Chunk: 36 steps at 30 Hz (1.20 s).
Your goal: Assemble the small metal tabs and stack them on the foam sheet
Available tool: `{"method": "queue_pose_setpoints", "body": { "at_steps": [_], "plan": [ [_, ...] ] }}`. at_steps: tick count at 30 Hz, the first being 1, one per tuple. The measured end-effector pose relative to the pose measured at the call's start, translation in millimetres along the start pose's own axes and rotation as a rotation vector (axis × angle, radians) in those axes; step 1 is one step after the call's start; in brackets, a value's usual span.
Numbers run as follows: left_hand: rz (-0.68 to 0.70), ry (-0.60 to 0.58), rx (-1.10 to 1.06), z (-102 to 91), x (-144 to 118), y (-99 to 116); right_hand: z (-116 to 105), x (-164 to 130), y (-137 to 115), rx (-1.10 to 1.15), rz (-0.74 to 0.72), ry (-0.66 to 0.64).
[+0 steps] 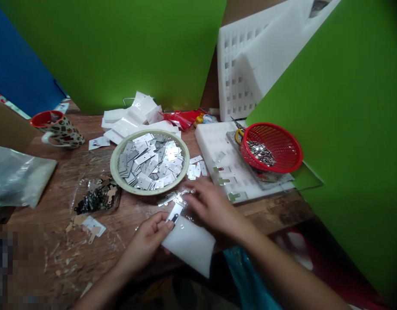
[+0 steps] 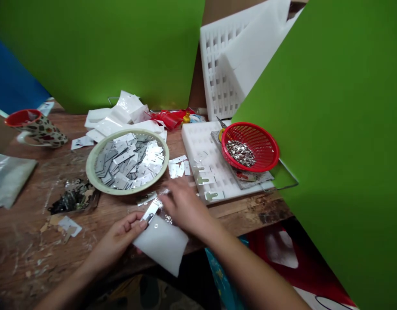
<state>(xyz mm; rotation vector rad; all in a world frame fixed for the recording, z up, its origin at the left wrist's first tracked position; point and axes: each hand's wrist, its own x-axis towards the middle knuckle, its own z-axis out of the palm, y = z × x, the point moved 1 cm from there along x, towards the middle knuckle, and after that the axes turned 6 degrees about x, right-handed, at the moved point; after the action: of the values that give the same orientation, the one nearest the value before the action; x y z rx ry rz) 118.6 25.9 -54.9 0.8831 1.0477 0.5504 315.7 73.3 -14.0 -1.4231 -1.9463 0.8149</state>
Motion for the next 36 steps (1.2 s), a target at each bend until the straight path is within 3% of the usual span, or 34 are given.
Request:
{"method": "queue_pose_setpoints", "body": {
  "at_steps": [3, 5, 7, 9, 11, 14, 16, 20, 25, 27, 30, 34, 36],
  "plan": [
    [-0.017, -0.046, -0.024, 1.3, 1, -3, 30, -17, -1, 0.256, 0.223, -0.181],
    [-0.043, -0.070, -0.024, 0.2, 3, -2, 37, -19, 6, 0.421, 0.361, -0.140],
    [-0.069, -0.042, -0.014, -3.6, 4, -1, 36, -18, 12, 0.533, 0.410, -0.012],
    [-0.067, 0.039, 0.004, -9.4, 3, 3, 30, -18, 16, 0.480, 0.349, 0.159],
    [-0.042, 0.133, 0.027, -15.7, 0, 6, 24, -22, 18, 0.245, 0.204, 0.296],
    [-0.029, 0.200, 0.034, -22.6, -10, 5, 22, -32, 18, -0.117, -0.007, 0.296],
    [-0.058, 0.208, 0.005, -25.8, -19, 0, 23, -40, 17, -0.204, -0.087, 0.274],
    [-0.058, 0.254, 0.020, -35.3, -39, -15, 27, -61, 13, -0.189, -0.178, 0.338],
    [0.131, 0.601, 0.442, -50.5, -52, -11, 35, -84, 5, -0.099, -0.249, 0.319],
    [0.204, 0.650, 0.541, -51.4, -53, -2, 37, -89, 4, -0.093, -0.256, 0.342],
    [0.261, 0.678, 0.550, -52.7, -52, 9, 38, -95, 7, -0.102, -0.250, 0.363],
    [0.285, 0.912, 0.478, -71.2, -55, 10, 38, -103, 8, -0.104, -0.300, 0.391],
    [0.253, 0.878, 0.457, -83.9, -54, 4, 41, -103, 6, -0.090, -0.331, 0.383]
  ]
}}
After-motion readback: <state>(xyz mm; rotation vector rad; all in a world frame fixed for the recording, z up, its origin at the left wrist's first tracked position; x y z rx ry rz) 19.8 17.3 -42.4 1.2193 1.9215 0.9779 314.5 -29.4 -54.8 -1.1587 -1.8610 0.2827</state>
